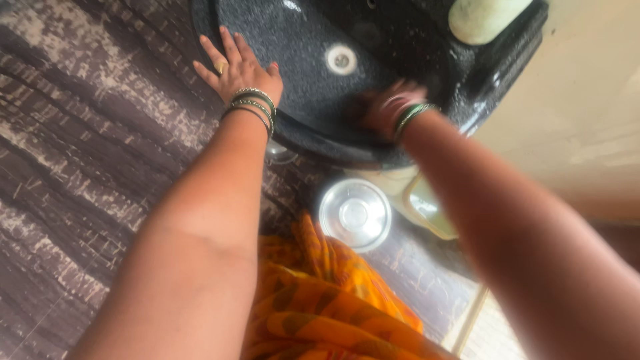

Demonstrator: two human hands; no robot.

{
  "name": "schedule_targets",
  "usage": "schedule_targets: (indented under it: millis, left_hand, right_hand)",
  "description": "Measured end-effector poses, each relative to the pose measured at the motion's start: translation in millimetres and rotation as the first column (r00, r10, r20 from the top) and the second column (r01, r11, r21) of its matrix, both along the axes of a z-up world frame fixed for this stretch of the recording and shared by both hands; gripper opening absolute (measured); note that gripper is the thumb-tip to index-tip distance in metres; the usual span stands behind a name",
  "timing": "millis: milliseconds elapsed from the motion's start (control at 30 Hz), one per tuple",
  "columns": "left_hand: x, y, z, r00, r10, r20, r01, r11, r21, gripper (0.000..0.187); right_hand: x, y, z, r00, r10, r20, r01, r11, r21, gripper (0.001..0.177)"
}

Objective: The person scrubs a black bathroom sink with a small dark scrubber, repeatedly rinsing it under the tap and wiping the basin and drain area. A yellow bucket and a white bottle are present on the sink edge.

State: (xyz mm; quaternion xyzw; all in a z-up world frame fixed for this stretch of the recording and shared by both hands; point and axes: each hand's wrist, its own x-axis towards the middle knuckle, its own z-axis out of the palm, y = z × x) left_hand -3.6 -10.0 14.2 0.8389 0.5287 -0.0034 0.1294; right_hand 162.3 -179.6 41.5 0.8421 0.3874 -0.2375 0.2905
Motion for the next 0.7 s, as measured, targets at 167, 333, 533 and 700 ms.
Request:
schedule_targets:
  millis: [167, 333, 533, 700]
  left_hand:
    - [-2.4, -5.9, -1.9, 1.0, -0.01, 0.024, 0.01, 1.0, 0.025, 0.085]
    - [-1.4, -4.9, -2.7, 1.0, 0.012, 0.015, -0.013, 1.0, 0.011, 0.083]
    - [-1.6, -5.1, -0.6, 0.999, 0.025, 0.024, -0.025, 1.0, 0.014, 0.081]
    - [-2.6, -2.2, 4.8, 1.0, 0.027, -0.013, -0.027, 1.0, 0.012, 0.082]
  right_hand:
    - [27.1, -11.8, -34.7, 0.933, 0.145, 0.329, -0.114, 0.987, -0.11, 0.059]
    - [-23.9, 32.3, -39.2, 0.796, 0.174, -0.58, 0.034, 0.944, 0.329, 0.064]
    - [-17.4, 14.2, 2.3, 0.847, -0.136, -0.513, 0.219, 0.97, 0.104, 0.072]
    - [42.7, -10.3, -11.1, 0.868, 0.294, 0.401, -0.251, 0.955, -0.159, 0.056]
